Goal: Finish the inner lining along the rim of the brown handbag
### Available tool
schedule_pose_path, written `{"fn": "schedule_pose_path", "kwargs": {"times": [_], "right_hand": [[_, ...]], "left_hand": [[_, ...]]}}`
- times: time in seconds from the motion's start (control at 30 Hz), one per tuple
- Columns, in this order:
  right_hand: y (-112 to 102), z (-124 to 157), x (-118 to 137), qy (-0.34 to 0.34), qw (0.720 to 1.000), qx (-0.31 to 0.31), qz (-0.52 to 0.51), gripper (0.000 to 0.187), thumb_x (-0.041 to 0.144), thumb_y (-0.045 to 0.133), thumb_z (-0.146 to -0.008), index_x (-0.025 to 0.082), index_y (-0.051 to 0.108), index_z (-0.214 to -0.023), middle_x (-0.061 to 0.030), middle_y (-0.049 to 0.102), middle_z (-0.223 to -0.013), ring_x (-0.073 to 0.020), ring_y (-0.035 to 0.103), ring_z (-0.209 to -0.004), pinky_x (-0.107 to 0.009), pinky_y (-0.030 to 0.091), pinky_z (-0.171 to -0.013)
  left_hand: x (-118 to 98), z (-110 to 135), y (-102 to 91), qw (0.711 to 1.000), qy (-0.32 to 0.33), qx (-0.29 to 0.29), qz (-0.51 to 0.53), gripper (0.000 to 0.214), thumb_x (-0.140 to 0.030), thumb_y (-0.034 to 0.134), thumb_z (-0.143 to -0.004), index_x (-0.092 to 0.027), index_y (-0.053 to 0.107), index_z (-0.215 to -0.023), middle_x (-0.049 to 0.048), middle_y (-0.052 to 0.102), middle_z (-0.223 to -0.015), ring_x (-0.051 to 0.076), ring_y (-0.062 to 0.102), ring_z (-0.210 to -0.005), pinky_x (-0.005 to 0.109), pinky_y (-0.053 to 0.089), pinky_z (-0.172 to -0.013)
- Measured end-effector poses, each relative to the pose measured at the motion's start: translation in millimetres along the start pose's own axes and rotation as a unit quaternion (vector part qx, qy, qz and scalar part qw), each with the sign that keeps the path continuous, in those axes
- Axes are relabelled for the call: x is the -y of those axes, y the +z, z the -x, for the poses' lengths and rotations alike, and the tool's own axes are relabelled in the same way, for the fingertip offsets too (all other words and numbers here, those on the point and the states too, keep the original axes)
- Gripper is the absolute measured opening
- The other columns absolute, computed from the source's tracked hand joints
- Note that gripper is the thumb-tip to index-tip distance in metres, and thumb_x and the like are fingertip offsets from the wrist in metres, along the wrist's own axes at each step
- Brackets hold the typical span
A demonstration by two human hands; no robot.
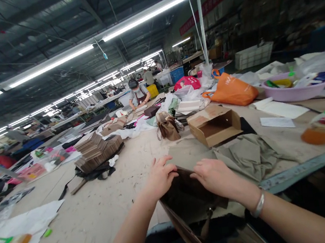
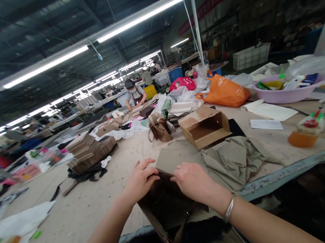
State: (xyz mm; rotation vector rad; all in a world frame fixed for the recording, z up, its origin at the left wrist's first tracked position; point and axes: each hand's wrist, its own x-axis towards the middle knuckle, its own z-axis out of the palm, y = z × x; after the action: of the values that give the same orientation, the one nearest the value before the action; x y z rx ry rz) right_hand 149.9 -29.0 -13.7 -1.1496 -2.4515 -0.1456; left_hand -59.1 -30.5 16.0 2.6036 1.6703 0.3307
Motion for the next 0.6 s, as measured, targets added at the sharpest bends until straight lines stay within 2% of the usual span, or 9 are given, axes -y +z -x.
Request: {"fn": "schedule_pose_path", "kwargs": {"times": [0.1, 0.17, 0.23, 0.37, 0.47, 0.6], "right_hand": [[0.8, 1.6, 1.2, -0.004, 1.0, -0.006, 0.001, 0.023, 0.031, 0.053, -0.087, 0.019, 0.062, -0.069, -0.0044, 0.062, -0.068, -0.0181, 0.056, -0.067, -0.029, 0.033, -0.058], [2.1, 2.4, 1.9, -0.005, 1.0, -0.009, 0.005, 0.022, 0.031, 0.054, -0.086, 0.019, 0.061, -0.068, -0.0039, 0.061, -0.067, -0.0179, 0.055, -0.066, -0.03, 0.033, -0.057], [4.2, 2.7, 1.7, -0.008, 1.0, -0.015, 0.007, 0.022, 0.03, 0.055, -0.086, 0.019, 0.061, -0.068, -0.0037, 0.06, -0.065, -0.0173, 0.054, -0.065, -0.03, 0.032, -0.057], [6.1, 2.8, -1.5, -0.016, 1.0, -0.006, 0.005, 0.024, 0.032, 0.053, -0.087, 0.019, 0.06, -0.068, -0.004, 0.06, -0.065, -0.0172, 0.055, -0.065, -0.029, 0.032, -0.057], [-0.3, 2.1, -4.4, -0.007, 0.999, 0.039, -0.007, 0.027, 0.038, 0.05, -0.088, 0.021, 0.062, -0.07, -0.0034, 0.063, -0.069, -0.0177, 0.058, -0.068, -0.028, 0.033, -0.058], [-15.5, -5.6, -3.7, -0.007, 0.993, 0.111, -0.049, 0.03, 0.054, 0.053, -0.082, 0.026, 0.064, -0.086, 0.0, 0.068, -0.076, -0.0172, 0.061, -0.068, -0.026, 0.034, -0.057]], "left_hand": [[4.6, -3.0, 0.4, 1.0, 0.019, 0.009, 0.016, 0.014, -0.027, 0.049, -0.087, -0.022, 0.062, -0.088, 0.0019, 0.059, -0.111, 0.016, 0.054, -0.103, 0.04, 0.031, -0.104], [3.7, -4.2, 0.7, 1.0, 0.018, 0.014, 0.011, 0.014, -0.026, 0.047, -0.088, -0.019, 0.059, -0.086, 0.0015, 0.062, -0.097, 0.014, 0.057, -0.092, 0.031, 0.041, -0.092], [1.3, -4.7, 2.3, 1.0, 0.001, 0.007, -0.004, 0.015, -0.027, 0.046, -0.088, -0.018, 0.058, -0.084, 0.0019, 0.061, -0.089, 0.015, 0.058, -0.085, 0.026, 0.045, -0.079], [-2.5, -5.4, 8.2, 0.999, -0.015, -0.018, -0.037, 0.018, -0.028, 0.044, -0.088, -0.017, 0.056, -0.081, 0.0035, 0.06, -0.087, 0.017, 0.058, -0.082, 0.027, 0.046, -0.074], [-3.5, -6.3, 11.5, 0.998, -0.025, -0.022, -0.044, 0.019, -0.029, 0.044, -0.089, -0.016, 0.056, -0.081, 0.0047, 0.061, -0.088, 0.017, 0.059, -0.081, 0.028, 0.046, -0.074], [-4.5, -7.5, 12.9, 0.998, -0.039, -0.02, -0.039, 0.02, -0.03, 0.043, -0.089, -0.017, 0.058, -0.085, 0.0059, 0.061, -0.091, 0.019, 0.06, -0.084, 0.029, 0.047, -0.076]]}}
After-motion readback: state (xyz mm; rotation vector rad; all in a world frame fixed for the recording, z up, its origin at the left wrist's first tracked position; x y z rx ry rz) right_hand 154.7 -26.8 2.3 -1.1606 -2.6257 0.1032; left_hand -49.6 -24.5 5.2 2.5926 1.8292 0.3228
